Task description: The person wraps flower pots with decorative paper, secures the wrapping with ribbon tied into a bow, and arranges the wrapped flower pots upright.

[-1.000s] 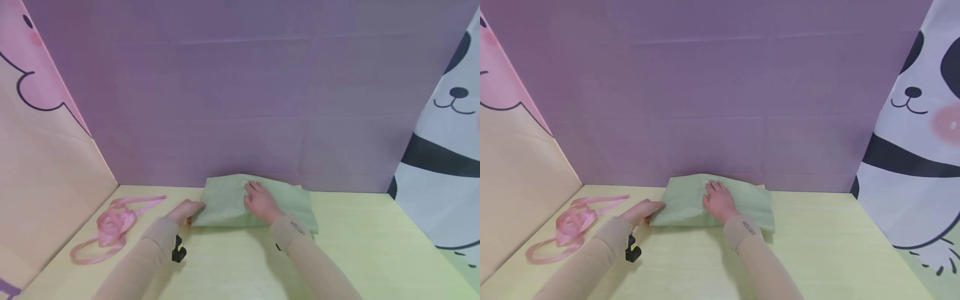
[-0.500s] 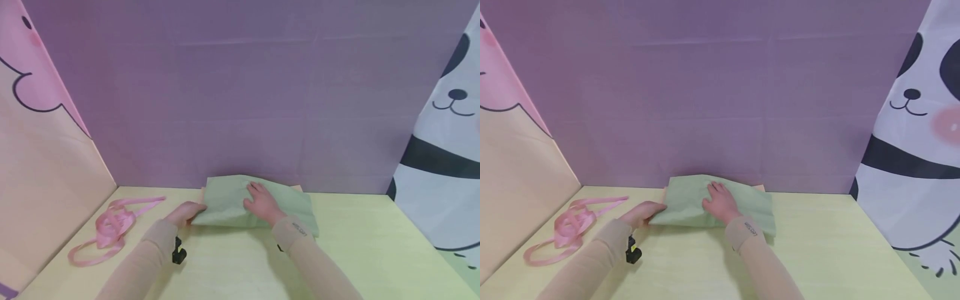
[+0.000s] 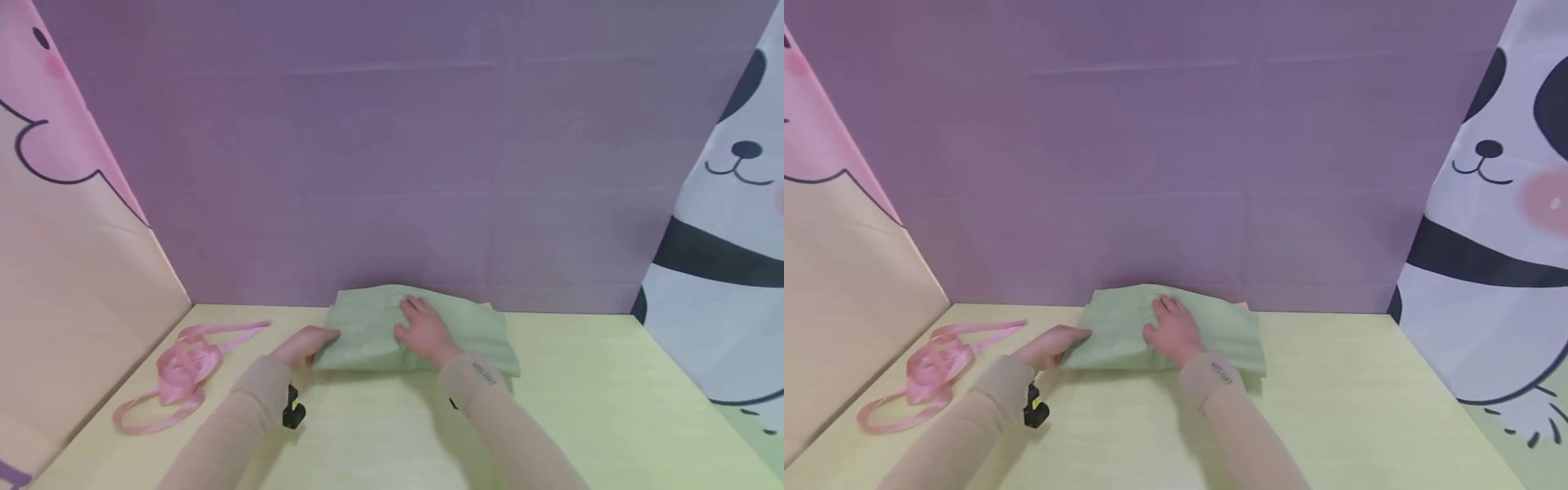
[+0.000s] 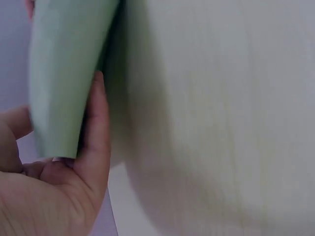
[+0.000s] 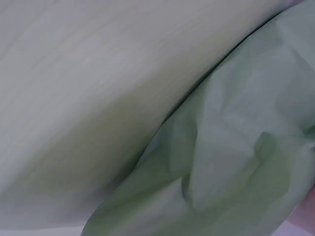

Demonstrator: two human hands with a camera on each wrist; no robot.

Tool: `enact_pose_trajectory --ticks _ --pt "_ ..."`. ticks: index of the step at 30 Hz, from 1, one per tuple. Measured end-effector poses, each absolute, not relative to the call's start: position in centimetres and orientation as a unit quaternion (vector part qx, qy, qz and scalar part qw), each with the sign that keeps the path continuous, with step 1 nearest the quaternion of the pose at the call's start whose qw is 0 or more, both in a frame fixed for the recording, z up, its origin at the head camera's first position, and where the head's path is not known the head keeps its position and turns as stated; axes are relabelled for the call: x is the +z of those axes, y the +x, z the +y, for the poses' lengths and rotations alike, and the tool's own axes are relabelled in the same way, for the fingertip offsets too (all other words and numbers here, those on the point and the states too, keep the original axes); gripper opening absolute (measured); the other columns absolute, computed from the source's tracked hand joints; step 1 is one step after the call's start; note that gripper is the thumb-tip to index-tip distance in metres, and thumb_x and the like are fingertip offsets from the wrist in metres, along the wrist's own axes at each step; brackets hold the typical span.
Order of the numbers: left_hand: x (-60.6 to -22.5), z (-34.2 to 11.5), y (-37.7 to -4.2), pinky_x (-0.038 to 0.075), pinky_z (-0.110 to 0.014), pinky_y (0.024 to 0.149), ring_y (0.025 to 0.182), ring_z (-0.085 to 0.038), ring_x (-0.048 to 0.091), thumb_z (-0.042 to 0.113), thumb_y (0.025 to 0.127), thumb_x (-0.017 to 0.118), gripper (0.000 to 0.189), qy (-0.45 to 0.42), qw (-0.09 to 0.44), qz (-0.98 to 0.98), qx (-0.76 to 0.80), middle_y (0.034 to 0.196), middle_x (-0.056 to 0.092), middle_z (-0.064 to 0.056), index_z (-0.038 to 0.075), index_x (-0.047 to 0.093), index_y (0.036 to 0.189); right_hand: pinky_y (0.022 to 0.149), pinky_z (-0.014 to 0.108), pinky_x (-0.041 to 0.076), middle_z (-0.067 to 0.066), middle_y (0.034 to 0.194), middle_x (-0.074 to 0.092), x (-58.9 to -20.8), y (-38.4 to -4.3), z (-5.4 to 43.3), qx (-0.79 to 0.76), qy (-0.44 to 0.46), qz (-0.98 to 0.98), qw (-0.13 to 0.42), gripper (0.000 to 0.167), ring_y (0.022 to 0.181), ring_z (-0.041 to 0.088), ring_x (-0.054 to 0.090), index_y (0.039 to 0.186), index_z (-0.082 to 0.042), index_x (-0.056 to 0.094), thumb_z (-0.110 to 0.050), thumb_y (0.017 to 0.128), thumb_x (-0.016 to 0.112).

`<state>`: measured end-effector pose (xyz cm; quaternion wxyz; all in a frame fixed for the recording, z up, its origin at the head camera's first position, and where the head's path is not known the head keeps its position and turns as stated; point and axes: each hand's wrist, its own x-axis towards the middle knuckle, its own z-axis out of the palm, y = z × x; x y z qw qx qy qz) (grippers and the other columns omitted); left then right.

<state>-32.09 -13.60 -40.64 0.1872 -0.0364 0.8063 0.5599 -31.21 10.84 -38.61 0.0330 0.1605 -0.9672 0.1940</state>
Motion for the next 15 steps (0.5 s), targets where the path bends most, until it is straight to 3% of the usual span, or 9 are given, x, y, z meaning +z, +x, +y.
enact_pose_trajectory --ticks 4,9,15 --pt "-41.01 -13.39 -31.92 0.045 -0.025 0.073 0.085 -0.020 0.050 0.018 0.091 0.057 0.045 -0.047 0.165 0.832 0.527 0.105 0.053 -0.017 -0.013 0.048 0.123 0.117 0.042 0.021 0.018 0.151 0.032 -38.65 -31.23 10.97 0.199 0.158 -0.967 0.032 0.056 0.141 0.036 0.024 0.142 -0.001 0.038 -0.030 0.095 0.042" --pt "-40.85 -13.35 -32.00 0.048 -0.030 0.081 0.090 -0.021 0.053 0.018 0.092 0.056 0.047 -0.045 0.159 0.820 0.548 0.113 0.054 -0.020 -0.014 0.046 0.125 0.117 0.041 0.019 0.019 0.150 0.033 -38.71 -31.40 10.89 0.181 0.176 -0.967 0.039 0.057 0.141 0.036 0.024 0.142 0.001 0.038 -0.030 0.095 0.041" --pt "-40.51 -13.44 -32.09 0.049 -0.028 0.075 0.083 -0.017 0.056 0.017 0.093 0.055 0.043 -0.038 0.156 0.818 0.552 0.107 0.059 -0.017 -0.013 0.049 0.124 0.118 0.041 0.018 0.019 0.151 0.032 -38.71 -31.45 10.81 0.179 0.172 -0.968 0.033 0.058 0.142 0.035 0.024 0.142 0.001 0.038 -0.031 0.094 0.042"
